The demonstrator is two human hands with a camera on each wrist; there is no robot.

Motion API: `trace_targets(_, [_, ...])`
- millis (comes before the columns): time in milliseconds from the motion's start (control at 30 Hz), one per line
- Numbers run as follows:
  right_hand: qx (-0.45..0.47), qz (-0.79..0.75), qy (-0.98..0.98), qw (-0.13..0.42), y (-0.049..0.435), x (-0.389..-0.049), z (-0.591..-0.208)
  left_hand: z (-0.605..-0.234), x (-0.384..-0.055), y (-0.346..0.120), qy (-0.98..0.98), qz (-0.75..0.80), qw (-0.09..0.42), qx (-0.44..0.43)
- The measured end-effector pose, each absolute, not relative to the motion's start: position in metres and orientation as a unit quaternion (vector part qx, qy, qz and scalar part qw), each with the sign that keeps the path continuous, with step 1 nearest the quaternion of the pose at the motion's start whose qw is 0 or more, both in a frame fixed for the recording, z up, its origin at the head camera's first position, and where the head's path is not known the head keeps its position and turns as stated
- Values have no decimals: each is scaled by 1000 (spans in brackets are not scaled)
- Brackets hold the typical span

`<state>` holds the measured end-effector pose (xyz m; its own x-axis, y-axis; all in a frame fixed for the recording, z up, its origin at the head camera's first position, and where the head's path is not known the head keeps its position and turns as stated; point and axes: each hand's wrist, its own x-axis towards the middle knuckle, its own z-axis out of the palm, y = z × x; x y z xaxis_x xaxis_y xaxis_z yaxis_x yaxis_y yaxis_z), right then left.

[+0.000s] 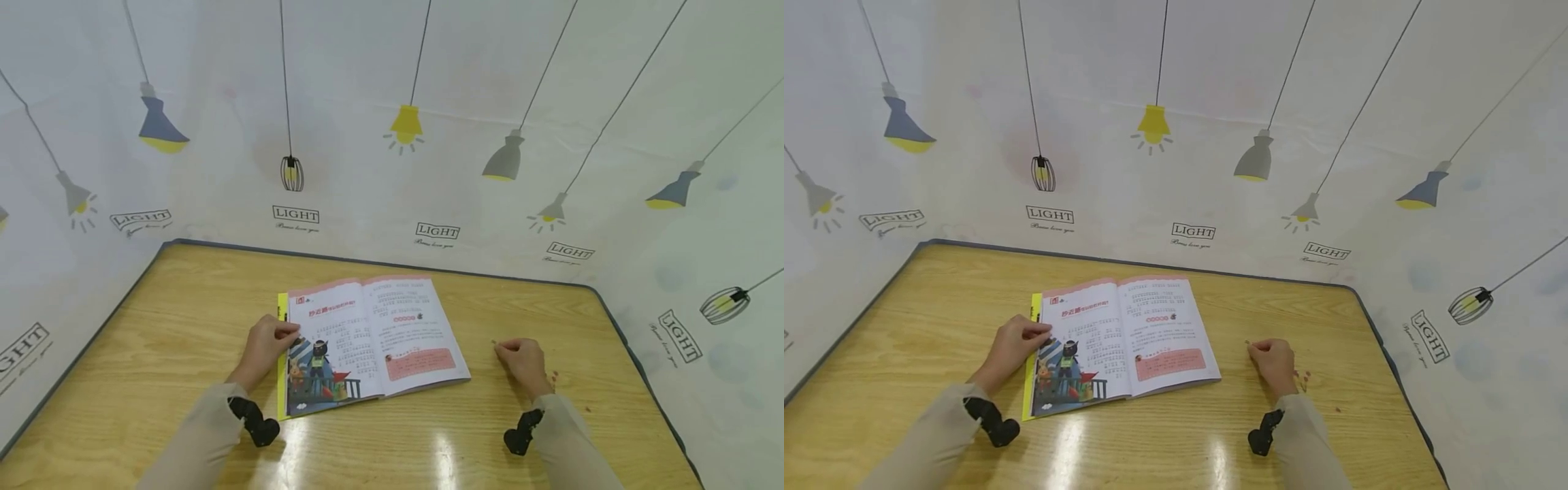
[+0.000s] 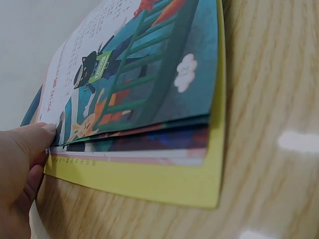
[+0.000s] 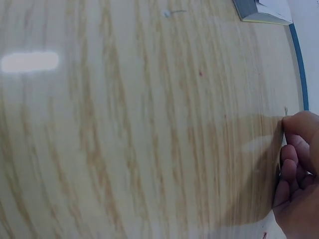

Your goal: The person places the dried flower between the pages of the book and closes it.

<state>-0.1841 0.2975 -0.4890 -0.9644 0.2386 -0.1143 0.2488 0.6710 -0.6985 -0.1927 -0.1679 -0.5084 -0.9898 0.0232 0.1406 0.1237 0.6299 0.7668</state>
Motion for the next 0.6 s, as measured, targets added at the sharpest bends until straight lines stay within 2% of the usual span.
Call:
trace_targets(200, [128, -365, 922, 23, 298, -187, -493, -507, -193, -167, -898, -436, 54, -37])
trace_targets(600, [127, -376, 918, 5, 299, -184, -489, -503, -191, -167, -899, -436, 38, -26])
